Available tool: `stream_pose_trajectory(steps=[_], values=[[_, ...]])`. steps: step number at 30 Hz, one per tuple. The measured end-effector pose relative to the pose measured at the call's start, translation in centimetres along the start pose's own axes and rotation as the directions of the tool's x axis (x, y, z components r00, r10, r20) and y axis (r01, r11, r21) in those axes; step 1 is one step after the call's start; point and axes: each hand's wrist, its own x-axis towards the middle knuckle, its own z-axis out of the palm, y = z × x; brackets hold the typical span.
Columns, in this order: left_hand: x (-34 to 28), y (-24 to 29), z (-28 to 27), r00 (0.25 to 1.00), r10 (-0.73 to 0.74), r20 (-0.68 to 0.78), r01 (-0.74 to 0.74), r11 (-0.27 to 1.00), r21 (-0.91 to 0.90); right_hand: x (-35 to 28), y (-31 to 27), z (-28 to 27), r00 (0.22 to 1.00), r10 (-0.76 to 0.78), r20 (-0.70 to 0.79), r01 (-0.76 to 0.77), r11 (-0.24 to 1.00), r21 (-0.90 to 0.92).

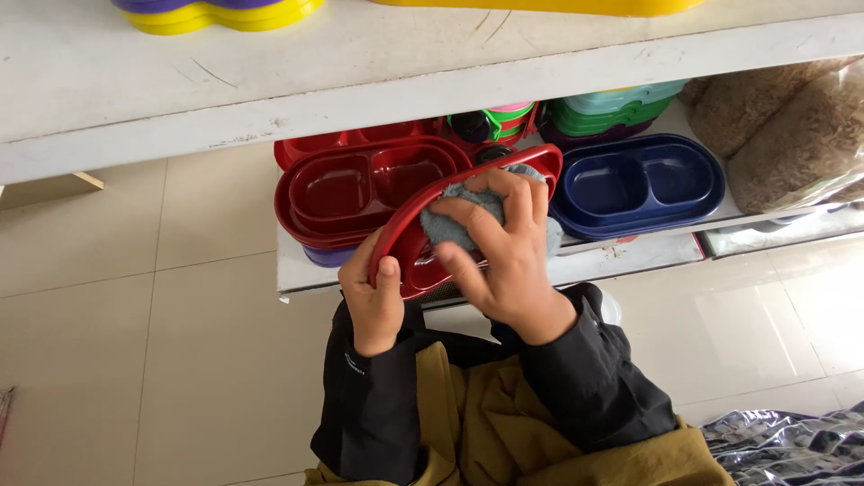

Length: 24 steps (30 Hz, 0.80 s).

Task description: Wiping down plastic pet bowls with a cloth on a store display shelf.

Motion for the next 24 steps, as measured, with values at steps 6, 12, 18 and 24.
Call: stream_pose_trajectory(steps=[6, 12, 18, 24], values=[[-0.7, -1.9, 0.1, 0.999, 0.006, -0.049, -0.01, 0.996, -0.085, -0.1, 2.8, -1.3, 0.994, 0.057, -0.092, -0.063, 0.996, -0.066], [-0.6, -2.7, -0.4, 0.991, -0.004, -0.136, -0.025, 0.977, -0.212, -1.2, 9.1, -2.9, 0.97, 0.139, -0.198, -0.178, 0.964, -0.195], [-1.0, -4.3, -0.9, 0.997, 0.033, -0.076, -0.042, 0.993, -0.111, -0.5, 3.9, -1.2, 0.991, 0.056, -0.12, -0.081, 0.973, -0.214], [-0.9, -2.0, 0.9, 0.999, -0.012, -0.032, 0.009, 0.997, -0.078, -1.6, 0.0, 1.4, 0.991, -0.052, -0.126, 0.041, 0.995, -0.087]])
